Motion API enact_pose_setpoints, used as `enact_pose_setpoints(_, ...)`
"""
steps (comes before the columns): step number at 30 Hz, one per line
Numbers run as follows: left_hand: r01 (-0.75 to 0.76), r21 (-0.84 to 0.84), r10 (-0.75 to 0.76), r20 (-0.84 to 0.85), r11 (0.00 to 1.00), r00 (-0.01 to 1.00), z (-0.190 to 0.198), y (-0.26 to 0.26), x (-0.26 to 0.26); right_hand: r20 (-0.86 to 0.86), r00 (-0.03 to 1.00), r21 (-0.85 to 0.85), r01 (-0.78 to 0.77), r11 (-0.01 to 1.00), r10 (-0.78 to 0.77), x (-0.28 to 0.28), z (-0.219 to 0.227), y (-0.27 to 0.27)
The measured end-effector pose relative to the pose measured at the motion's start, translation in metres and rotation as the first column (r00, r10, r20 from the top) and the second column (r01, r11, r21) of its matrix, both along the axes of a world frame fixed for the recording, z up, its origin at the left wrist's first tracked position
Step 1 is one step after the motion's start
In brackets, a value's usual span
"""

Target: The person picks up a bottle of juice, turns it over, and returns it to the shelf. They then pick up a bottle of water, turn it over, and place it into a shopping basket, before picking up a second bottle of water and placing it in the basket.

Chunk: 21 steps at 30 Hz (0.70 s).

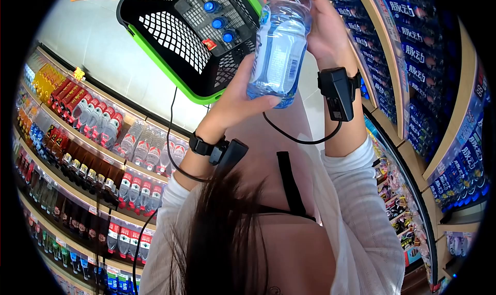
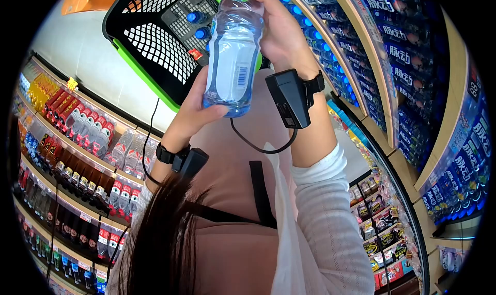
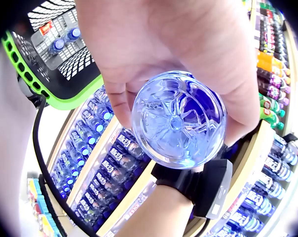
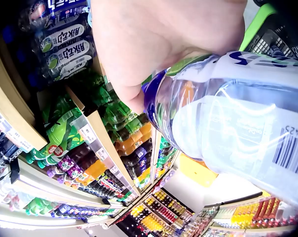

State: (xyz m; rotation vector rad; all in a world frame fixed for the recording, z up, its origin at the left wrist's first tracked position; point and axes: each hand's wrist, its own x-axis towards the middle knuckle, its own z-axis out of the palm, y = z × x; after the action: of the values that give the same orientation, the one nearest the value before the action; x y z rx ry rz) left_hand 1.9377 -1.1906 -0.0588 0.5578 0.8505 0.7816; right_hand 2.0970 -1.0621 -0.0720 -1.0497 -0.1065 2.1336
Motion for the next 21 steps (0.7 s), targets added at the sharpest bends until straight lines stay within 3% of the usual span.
enact_pose_setpoints(12,-0.023,0.014,0.022,0.017,1.000,1.000,-0.005,-0.001,-0.001,-0.007,1.000,-0.009,0.002,1.000,-0.002,-0.003,-0.001,0.001)
enact_pose_setpoints(21,-0.085,-0.062,0.095,0.175,0.994,0.980,-0.009,-0.001,-0.001,-0.008,1.000,0.027,0.016,1.000,-0.015,-0.014,0.001,0.003)
